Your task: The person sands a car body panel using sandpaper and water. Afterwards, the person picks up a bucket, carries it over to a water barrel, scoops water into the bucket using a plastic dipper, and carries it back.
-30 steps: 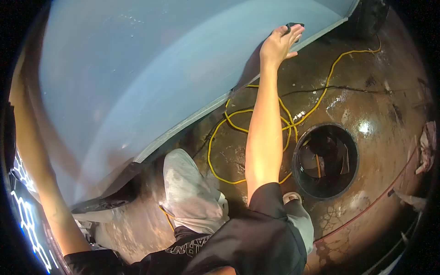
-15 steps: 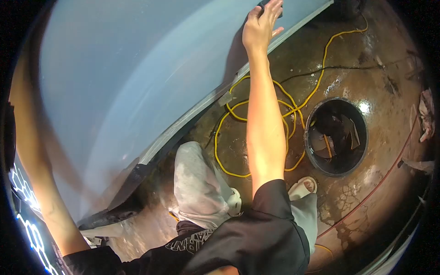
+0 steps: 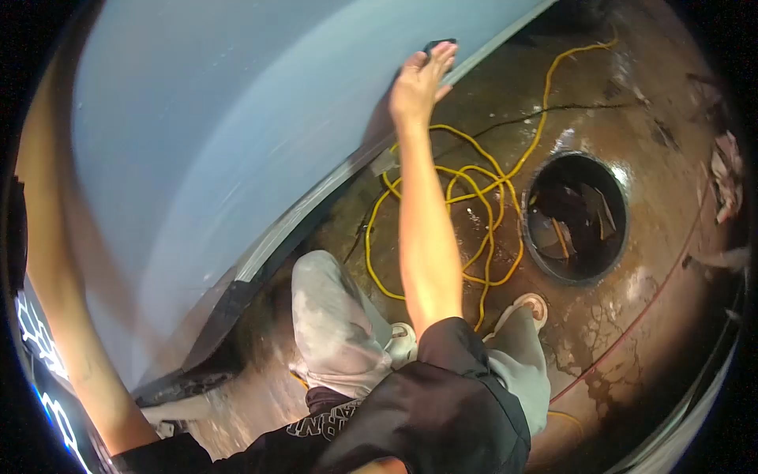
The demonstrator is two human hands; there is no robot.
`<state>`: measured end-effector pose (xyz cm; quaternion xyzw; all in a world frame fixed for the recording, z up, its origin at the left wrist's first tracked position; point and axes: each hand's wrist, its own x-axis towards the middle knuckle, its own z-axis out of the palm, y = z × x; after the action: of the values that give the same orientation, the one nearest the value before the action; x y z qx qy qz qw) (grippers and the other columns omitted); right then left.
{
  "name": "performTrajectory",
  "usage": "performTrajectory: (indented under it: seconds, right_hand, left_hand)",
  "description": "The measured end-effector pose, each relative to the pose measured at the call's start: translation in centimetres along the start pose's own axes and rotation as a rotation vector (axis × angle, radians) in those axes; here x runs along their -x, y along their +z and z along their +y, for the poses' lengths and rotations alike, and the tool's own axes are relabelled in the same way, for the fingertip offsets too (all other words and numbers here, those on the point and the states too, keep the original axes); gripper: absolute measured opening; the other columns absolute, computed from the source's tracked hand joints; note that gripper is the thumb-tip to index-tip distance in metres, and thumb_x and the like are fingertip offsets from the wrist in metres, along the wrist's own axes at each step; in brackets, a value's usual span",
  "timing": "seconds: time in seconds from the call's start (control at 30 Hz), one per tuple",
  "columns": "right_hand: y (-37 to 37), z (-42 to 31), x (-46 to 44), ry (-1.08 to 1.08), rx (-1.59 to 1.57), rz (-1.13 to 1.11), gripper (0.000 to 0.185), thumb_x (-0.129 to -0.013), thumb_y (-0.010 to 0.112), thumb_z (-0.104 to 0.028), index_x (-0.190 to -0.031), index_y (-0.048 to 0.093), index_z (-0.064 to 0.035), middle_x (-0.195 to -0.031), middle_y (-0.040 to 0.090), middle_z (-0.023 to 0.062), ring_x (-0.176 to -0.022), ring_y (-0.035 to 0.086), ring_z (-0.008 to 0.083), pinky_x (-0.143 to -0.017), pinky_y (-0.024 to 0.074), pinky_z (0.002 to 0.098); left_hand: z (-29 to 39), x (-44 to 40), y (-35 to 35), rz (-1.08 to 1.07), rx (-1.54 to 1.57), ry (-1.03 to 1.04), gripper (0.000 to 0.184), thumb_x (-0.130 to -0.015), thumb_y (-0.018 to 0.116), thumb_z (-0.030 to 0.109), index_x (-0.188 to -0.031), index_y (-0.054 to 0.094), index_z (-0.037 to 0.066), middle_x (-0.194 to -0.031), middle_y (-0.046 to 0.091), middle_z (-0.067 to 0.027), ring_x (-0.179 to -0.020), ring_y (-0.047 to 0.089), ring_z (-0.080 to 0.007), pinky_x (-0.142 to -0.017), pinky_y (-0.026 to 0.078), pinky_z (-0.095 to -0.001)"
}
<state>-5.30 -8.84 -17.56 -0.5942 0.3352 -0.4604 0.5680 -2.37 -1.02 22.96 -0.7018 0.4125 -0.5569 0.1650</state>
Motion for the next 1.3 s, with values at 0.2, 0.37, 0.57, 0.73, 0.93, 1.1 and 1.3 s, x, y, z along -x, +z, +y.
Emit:
performTrajectory:
  seconds: [0.2, 0.37, 0.57, 0.73, 0.93, 1.1, 1.3]
  right_hand:
    - [4.4, -3.1, 18.5, -0.142, 0.020, -0.304, 0.077, -0.099, 0.042, -0.030, -0.156, 0.002, 0.0004, -0.163, -0.006, 0.0242, -0.150, -0.005, 0.0439, -0.115, -0.0082, 0.0635]
    - [-3.0, 0.8, -9.4, 0.080, -0.104, 0.013, 0.067, -0.106, 0.024, -0.041, -0.156, 0.007, 0.0011, -0.164, -0.001, 0.0184, -0.153, -0.001, 0.0320, -0.119, -0.0039, 0.0566]
    - [-0.9, 0.3, -1.1, 0.031, 0.104, -0.077, 0.069, -0.103, 0.032, -0.030, -0.156, -0.002, -0.0011, -0.164, -0.006, 0.0190, -0.152, -0.004, 0.0357, -0.119, -0.0001, 0.0584]
    - [-1.3, 0.2, 2.2, 0.007, 0.002, -0.185, 0.071, -0.102, 0.037, -0.026, -0.156, 0.001, 0.0008, -0.164, -0.002, 0.0217, -0.152, -0.003, 0.0389, -0.118, -0.0023, 0.0603]
    - [-4.5, 2.9, -12.4, 0.123, -0.046, -0.027, 0.064, -0.105, 0.030, -0.027, -0.156, 0.003, 0.0010, -0.164, -0.003, 0.0213, -0.152, -0.002, 0.0338, -0.120, 0.0008, 0.0542]
    - [-0.9, 0.8, 4.0, 0.040, -0.077, -0.285, 0.077, -0.098, 0.046, -0.024, -0.156, 0.002, 0.0007, -0.163, -0.005, 0.0252, -0.150, -0.004, 0.0436, -0.116, -0.0019, 0.0641]
    - [-4.3, 3.5, -12.2, 0.114, -0.079, -0.039, 0.069, -0.103, 0.039, -0.024, -0.156, 0.003, 0.0018, -0.163, -0.005, 0.0245, -0.151, -0.003, 0.0397, -0.119, -0.0009, 0.0576]
  left_hand:
    - [0.6, -1.2, 0.0, -0.027, 0.000, 0.005, 0.063, -0.102, 0.036, 0.050, -0.152, 0.034, 0.011, -0.155, 0.031, -0.0223, -0.142, 0.033, -0.0409, -0.115, 0.029, -0.0565]
    - [2.0, -2.0, 0.0, -0.075, -0.017, 0.009, 0.065, -0.102, 0.035, 0.050, -0.153, 0.033, 0.011, -0.157, 0.029, -0.0233, -0.143, 0.031, -0.0418, -0.115, 0.027, -0.0584]
    - [2.4, -3.1, 0.4, -0.093, -0.093, 0.017, 0.067, -0.101, 0.037, 0.052, -0.152, 0.034, 0.009, -0.156, 0.029, -0.0250, -0.142, 0.032, -0.0428, -0.116, 0.028, -0.0582]
    - [-0.3, -3.6, 1.8, 0.052, -0.256, 0.325, 0.065, -0.101, 0.038, 0.052, -0.149, 0.041, 0.008, -0.152, 0.035, -0.0284, -0.137, 0.040, -0.0443, -0.113, 0.035, -0.0554]
    - [-1.6, -4.2, 2.3, 0.200, -0.361, 0.449, 0.060, -0.102, 0.037, 0.049, -0.144, 0.048, 0.008, -0.146, 0.043, -0.0298, -0.129, 0.048, -0.0455, -0.102, 0.046, -0.0550]
    - [-0.3, -4.0, 1.5, 0.115, -0.379, 0.362, 0.061, -0.102, 0.036, 0.049, -0.147, 0.044, 0.009, -0.149, 0.038, -0.0290, -0.132, 0.044, -0.0455, -0.105, 0.041, -0.0563]
    - [-0.2, -4.0, 0.9, -0.003, -0.399, 0.296, 0.062, -0.102, 0.036, 0.049, -0.149, 0.041, 0.010, -0.151, 0.036, -0.0268, -0.137, 0.038, -0.0434, -0.111, 0.033, -0.0560]
